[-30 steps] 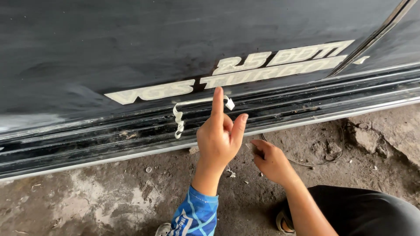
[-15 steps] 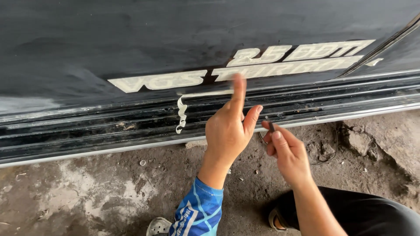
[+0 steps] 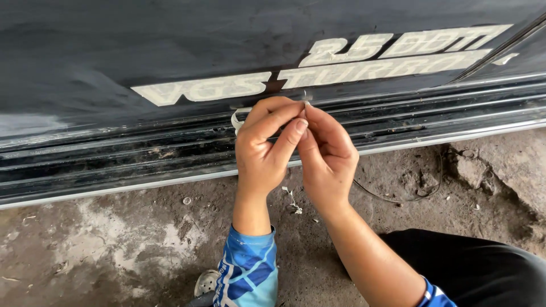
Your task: The person is removing a white vinyl decal or sticker from the lower side panel of a black vehicle using a utility blade.
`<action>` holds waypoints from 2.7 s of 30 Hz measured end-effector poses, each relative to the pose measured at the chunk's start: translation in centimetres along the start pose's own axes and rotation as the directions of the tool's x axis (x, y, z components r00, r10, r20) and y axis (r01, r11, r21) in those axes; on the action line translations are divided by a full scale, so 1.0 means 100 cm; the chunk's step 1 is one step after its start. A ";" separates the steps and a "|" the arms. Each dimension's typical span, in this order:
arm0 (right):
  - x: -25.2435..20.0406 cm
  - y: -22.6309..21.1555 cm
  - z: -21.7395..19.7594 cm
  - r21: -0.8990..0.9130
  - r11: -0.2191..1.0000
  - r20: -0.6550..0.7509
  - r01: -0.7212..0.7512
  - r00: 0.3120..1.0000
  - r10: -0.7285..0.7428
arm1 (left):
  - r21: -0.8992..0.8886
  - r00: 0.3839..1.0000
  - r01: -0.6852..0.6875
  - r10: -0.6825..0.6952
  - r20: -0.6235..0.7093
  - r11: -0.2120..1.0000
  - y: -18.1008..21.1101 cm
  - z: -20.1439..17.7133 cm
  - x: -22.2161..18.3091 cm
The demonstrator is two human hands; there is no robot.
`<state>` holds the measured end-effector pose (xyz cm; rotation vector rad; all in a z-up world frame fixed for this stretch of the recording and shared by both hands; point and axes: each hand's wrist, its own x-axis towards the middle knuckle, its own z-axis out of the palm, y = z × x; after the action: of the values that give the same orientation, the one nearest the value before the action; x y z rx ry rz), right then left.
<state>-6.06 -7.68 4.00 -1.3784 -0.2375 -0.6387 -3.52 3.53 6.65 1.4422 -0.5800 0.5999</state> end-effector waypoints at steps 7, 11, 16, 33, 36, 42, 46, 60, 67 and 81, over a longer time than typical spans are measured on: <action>0.002 0.009 0.009 0.044 0.998 -0.022 -0.047 0.999 0.048 | 0.260 0.988 -0.149 0.135 0.069 0.954 0.010 -0.004 0.006; -0.001 0.006 0.005 0.032 0.999 -0.046 0.013 0.999 -0.011 | 0.187 0.997 -0.075 0.077 -0.008 0.980 0.015 0.001 0.004; -0.014 -0.006 -0.008 0.171 0.982 0.027 -0.074 0.997 0.070 | -0.310 0.984 0.175 -0.180 0.010 0.935 0.011 -0.005 -0.001; 0.024 -0.087 -0.051 -0.705 0.650 0.460 0.285 0.880 0.114 | 0.407 0.905 -0.266 0.081 0.418 0.874 0.029 -0.033 0.010; 0.021 -0.083 -0.057 -0.743 0.559 0.500 0.369 0.860 0.098 | 0.430 0.920 -0.307 0.149 0.362 0.849 0.037 -0.030 0.010; 0.011 -0.062 -0.057 -0.620 0.777 0.215 -0.107 0.930 0.299 | 0.417 0.975 -0.067 -0.028 0.220 0.907 0.022 -0.025 0.000; 0.012 -0.042 -0.067 -0.374 0.913 0.219 -0.165 0.940 0.260 | 0.399 0.954 -0.198 0.082 0.289 0.895 0.024 -0.005 0.021; 0.008 -0.008 0.002 0.177 0.974 0.037 -0.138 0.990 0.134 | 0.446 0.919 -0.380 0.276 0.281 0.810 0.013 -0.056 0.004; 0.003 0.016 0.018 0.203 0.978 -0.049 -0.054 0.997 0.065 | 0.369 0.868 -0.422 0.252 0.428 0.828 0.005 -0.041 0.016; 0.002 0.030 0.023 0.367 0.929 -0.074 -0.038 0.995 0.070 | 0.350 0.902 -0.352 0.216 0.373 0.868 -0.006 -0.038 0.015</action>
<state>-3.76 -5.36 2.03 -0.9927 -0.2350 -0.5732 -2.04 7.33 7.09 1.8904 -0.9872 0.7589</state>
